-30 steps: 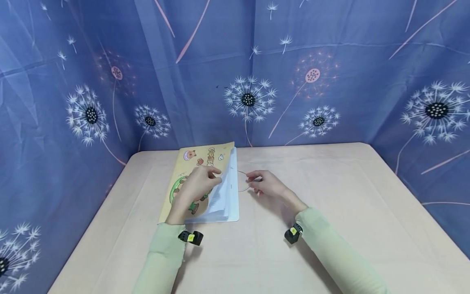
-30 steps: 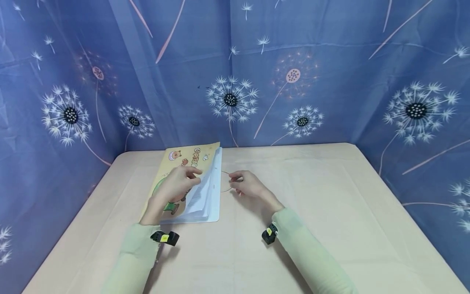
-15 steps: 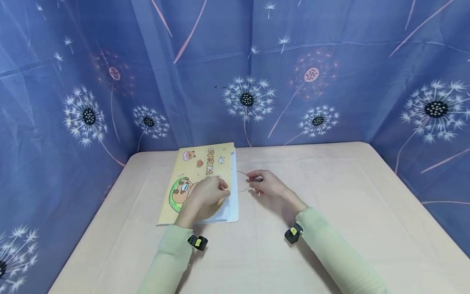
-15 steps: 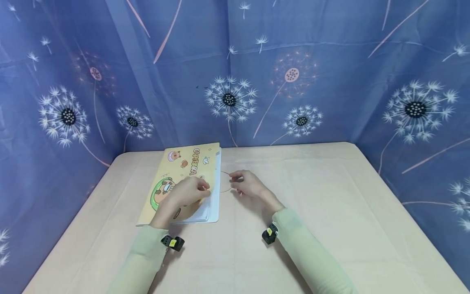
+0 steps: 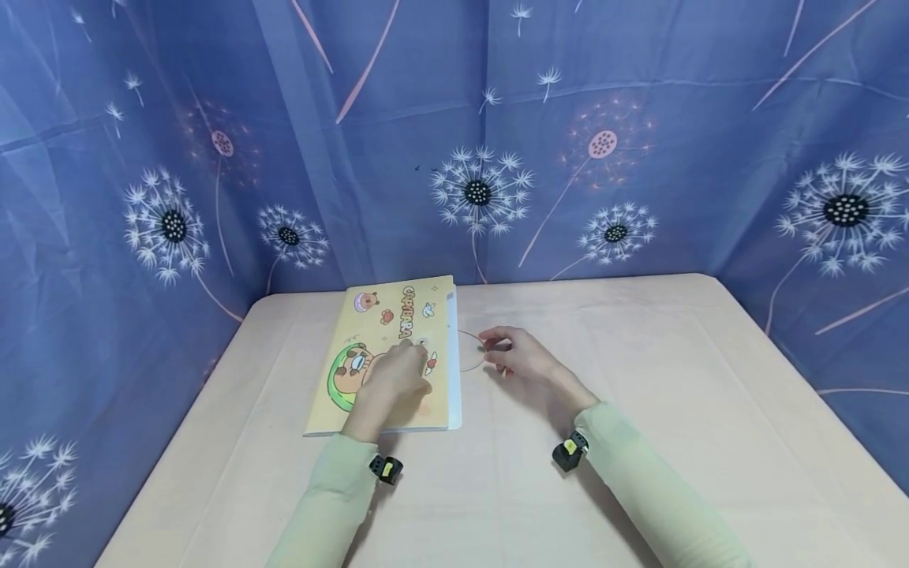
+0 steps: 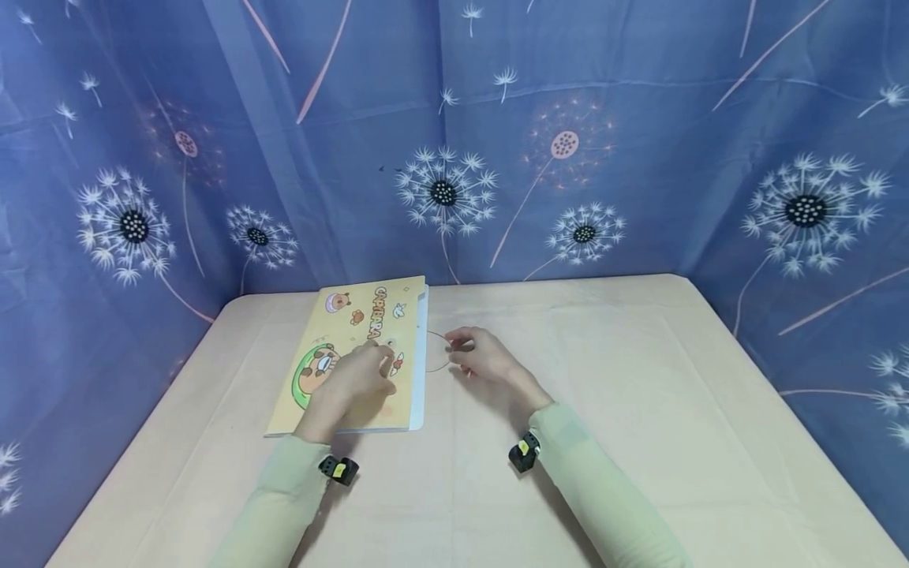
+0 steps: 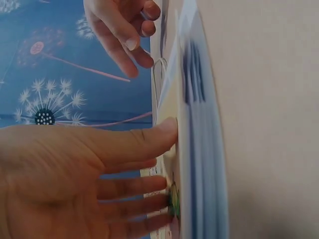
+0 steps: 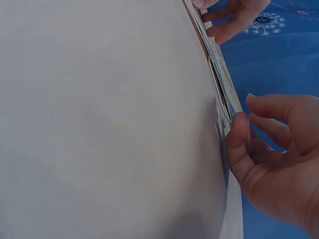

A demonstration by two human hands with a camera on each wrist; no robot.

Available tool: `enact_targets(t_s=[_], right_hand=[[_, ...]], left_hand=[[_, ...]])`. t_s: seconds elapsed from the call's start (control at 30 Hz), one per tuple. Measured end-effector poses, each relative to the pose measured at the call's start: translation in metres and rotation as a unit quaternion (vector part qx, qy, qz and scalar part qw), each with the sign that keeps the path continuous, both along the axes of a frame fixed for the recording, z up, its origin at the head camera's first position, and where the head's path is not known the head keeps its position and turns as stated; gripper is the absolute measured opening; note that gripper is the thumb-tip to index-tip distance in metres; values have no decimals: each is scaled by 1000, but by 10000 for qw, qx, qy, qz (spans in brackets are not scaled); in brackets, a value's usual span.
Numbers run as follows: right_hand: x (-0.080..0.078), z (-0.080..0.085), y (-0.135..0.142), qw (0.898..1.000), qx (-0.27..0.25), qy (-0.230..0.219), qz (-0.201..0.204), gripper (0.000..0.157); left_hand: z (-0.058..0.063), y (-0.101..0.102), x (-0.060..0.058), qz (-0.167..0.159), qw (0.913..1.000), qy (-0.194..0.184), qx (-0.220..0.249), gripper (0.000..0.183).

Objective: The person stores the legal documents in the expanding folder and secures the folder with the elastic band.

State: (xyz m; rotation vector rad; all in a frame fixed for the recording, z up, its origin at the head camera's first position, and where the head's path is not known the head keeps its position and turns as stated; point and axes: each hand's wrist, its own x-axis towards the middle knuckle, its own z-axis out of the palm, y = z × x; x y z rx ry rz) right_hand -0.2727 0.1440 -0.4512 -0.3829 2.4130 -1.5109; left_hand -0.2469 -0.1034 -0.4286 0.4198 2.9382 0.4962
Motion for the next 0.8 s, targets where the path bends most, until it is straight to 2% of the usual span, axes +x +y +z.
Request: enact_targets(t_s=[0.1, 0.23, 0.3, 0.43, 0.67, 0.8], right_hand=[[-1, 1, 2, 10000, 12, 28, 11, 47], [-3, 2, 5, 10000, 53, 69, 47, 47], [-4, 2, 7, 9999, 70, 90, 83, 46], [-8, 0, 11, 9997, 157, 145, 123, 45], [-13, 0, 14, 9962, 670, 515, 192, 41], [-17, 3, 13, 9931, 939, 670, 229, 40]], left_hand=[[-1, -5, -4, 131, 9998, -117, -119, 57], [-1, -18, -10, 372, 9970, -666, -84, 90], [0, -23, -13, 405, 9951, -890, -152, 97], [3, -26, -17, 261, 9940, -988, -402, 100], [1, -23, -21, 88, 9939, -748, -800, 98], [-2, -27, -26, -66, 9942, -793, -724, 97]])
